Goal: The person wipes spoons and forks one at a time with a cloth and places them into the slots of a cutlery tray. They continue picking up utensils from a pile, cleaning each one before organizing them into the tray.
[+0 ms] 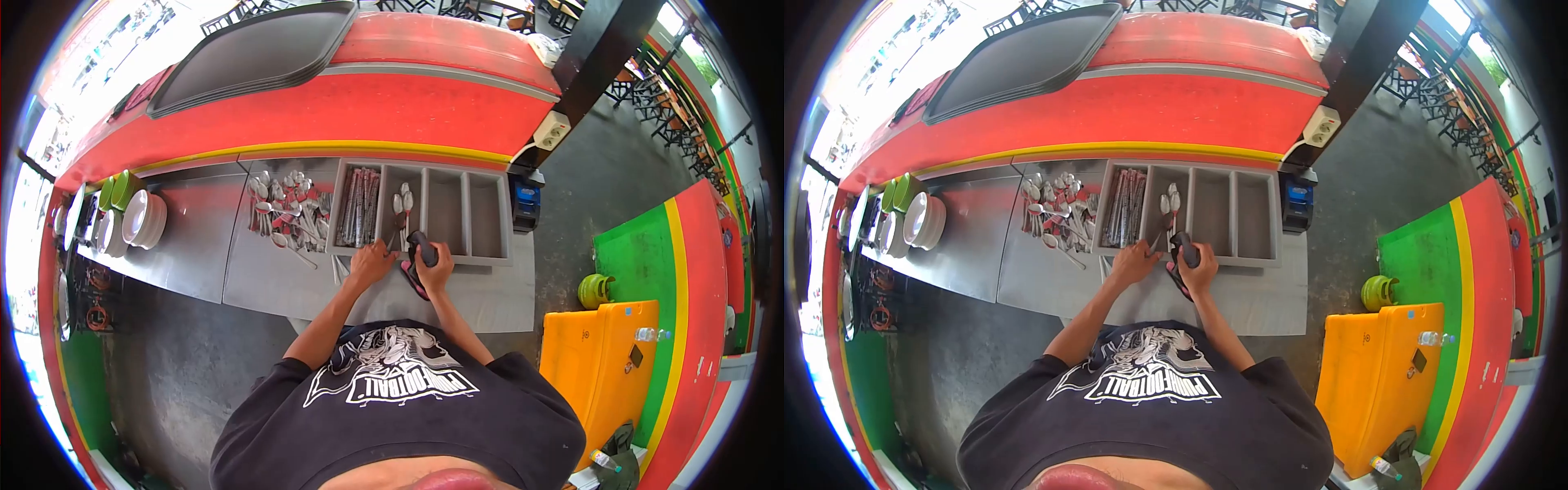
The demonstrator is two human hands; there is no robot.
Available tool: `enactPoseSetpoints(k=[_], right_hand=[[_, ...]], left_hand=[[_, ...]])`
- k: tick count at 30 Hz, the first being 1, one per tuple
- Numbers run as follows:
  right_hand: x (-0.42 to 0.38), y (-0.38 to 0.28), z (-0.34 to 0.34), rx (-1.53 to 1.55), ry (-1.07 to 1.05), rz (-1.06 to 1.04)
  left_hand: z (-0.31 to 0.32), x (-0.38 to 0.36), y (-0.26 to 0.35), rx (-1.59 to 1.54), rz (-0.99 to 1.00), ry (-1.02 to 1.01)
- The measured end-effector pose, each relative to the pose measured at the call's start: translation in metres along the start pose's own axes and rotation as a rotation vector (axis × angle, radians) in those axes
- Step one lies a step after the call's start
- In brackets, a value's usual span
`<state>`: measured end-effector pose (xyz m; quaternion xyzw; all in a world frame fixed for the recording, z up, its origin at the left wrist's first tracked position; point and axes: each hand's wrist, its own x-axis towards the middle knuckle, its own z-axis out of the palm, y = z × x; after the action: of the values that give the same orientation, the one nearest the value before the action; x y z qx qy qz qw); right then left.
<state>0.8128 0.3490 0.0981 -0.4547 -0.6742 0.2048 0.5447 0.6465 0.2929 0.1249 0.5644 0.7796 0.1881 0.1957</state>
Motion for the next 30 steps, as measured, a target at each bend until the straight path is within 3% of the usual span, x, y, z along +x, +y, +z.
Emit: enactPoseSetpoints(k=[2, 8, 14, 20, 24, 25, 28, 30], right_hand=[[0.000, 0.002, 0.000, -0.006, -0.001, -0.026], [0.000, 0.003, 0.001, -0.009, -0.008, -0.074], [-0.002, 0.004, 0.000, 0.009, -0.052, -0.047], [0.000, 0.003, -0.005, 0.043, -0.090, -0.001], [0.002, 0.003, -0.010, 0.066, -0.130, 0.042], [0.002, 0.004, -0.010, 0.065, -0.140, 0.052], [0.002, 0.003, -0.008, 0.057, -0.131, 0.064], [0.002, 0.002, -0.007, 0.048, -0.125, 0.064]], left_hand=[[0.006, 0.000, -0.014, -0.062, 0.038, 0.053], [0.001, 0.000, -0.011, -0.267, -0.132, 0.017], [0.011, 0.005, 0.001, 0.046, -0.090, 0.285], [0.001, -0.022, -0.001, -0.254, -0.053, 0.247], [0.015, -0.055, -0.031, -0.349, 0.022, 0.503], [0.012, -0.066, -0.035, -0.353, -0.060, 0.464], [0.028, -0.076, -0.067, -0.179, -0.163, 0.749], [0.037, -0.082, -0.085, -0.107, -0.309, 0.665]])
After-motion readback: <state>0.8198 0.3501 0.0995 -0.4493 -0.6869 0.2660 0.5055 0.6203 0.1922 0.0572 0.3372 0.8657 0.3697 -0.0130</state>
